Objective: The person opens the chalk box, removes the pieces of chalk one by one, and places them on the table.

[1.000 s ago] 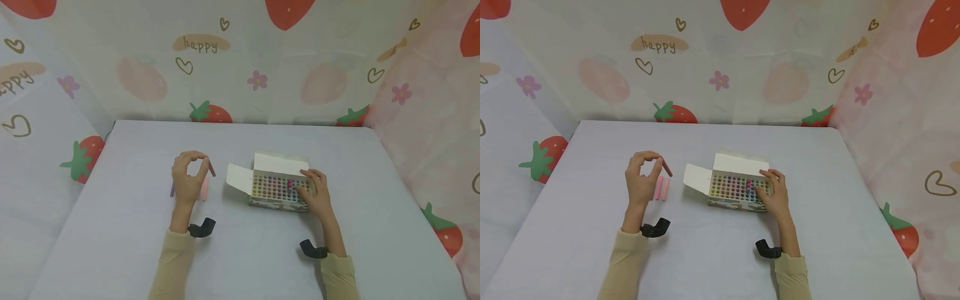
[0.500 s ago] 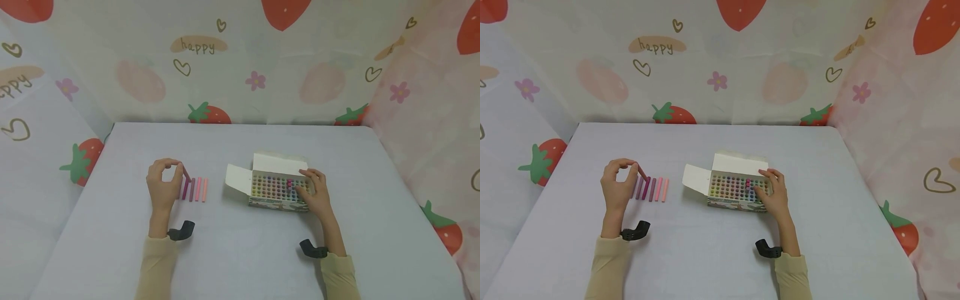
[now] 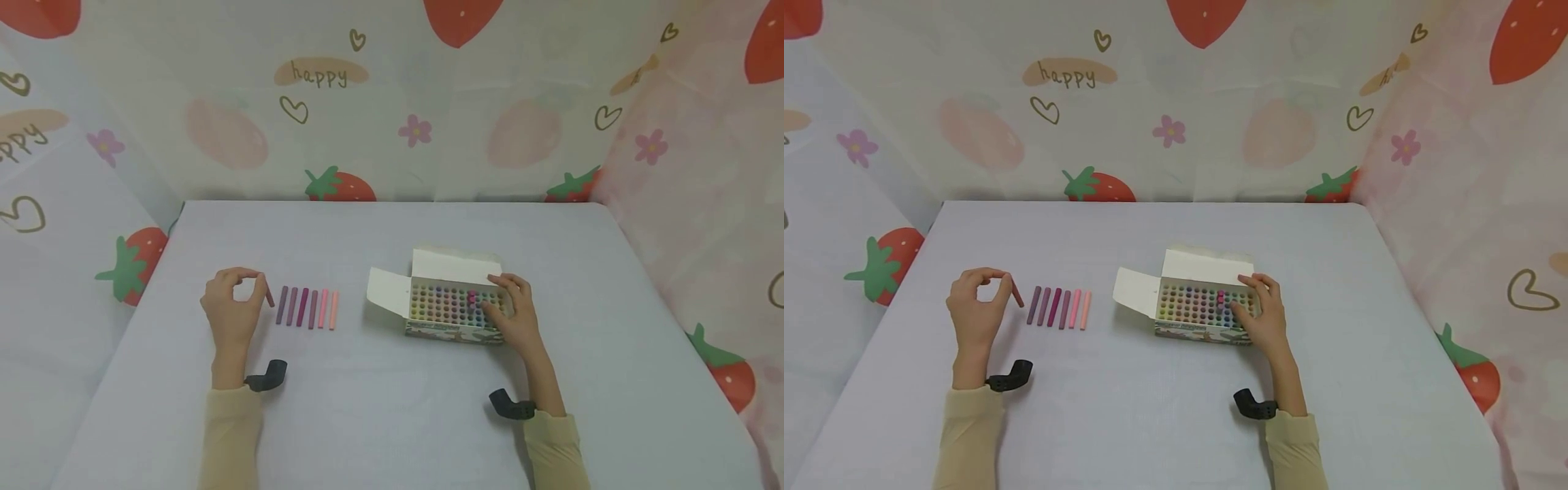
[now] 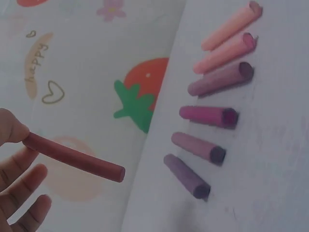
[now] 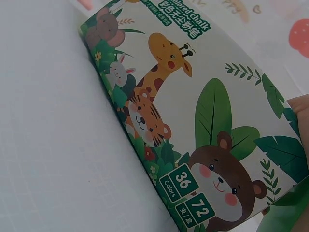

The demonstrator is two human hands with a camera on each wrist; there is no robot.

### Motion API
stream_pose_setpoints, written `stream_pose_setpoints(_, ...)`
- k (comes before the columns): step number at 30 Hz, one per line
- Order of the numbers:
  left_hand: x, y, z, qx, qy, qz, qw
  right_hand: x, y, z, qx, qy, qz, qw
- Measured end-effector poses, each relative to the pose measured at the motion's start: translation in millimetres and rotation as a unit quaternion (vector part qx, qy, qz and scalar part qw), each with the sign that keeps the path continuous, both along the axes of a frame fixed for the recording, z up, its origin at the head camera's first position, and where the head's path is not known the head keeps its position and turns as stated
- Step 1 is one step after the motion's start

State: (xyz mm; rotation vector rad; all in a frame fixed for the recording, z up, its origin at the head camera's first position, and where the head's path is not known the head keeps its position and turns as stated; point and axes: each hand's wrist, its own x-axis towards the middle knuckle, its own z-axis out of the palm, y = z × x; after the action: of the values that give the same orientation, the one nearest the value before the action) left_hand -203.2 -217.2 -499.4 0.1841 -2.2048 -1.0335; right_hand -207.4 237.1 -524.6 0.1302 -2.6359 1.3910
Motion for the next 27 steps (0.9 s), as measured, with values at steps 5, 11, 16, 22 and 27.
stream_pose_setpoints(5,0.1,-10.5,-2.5,-0.053,-0.07,-0.006,0.9961,-0.3,0.3,1.3,-0.005,0.001,0.006,1.0)
stream_pose_setpoints(11,-4.0,-19.0,-6.5,-0.095,-0.181,-0.025,0.9787,0.8,0.1,2.4,-0.01,-0.001,0.005,0.9999)
stream_pose_setpoints(16,-14.2,-23.8,-14.1,-0.107,-0.235,-0.045,0.965,0.8,-0.2,2.8,-0.011,-0.003,0.005,0.9999)
stream_pose_setpoints(22,-25.0,-25.7,-24.0,-0.116,-0.263,-0.066,0.9555,1.8,-0.8,2.9,-0.011,-0.008,0.003,0.9999)
stream_pose_setpoints(27,-30.8,-25.7,-32.8,-0.125,-0.269,-0.07,0.9524,1.5,-0.7,2.9,-0.012,-0.004,0.004,0.9999)
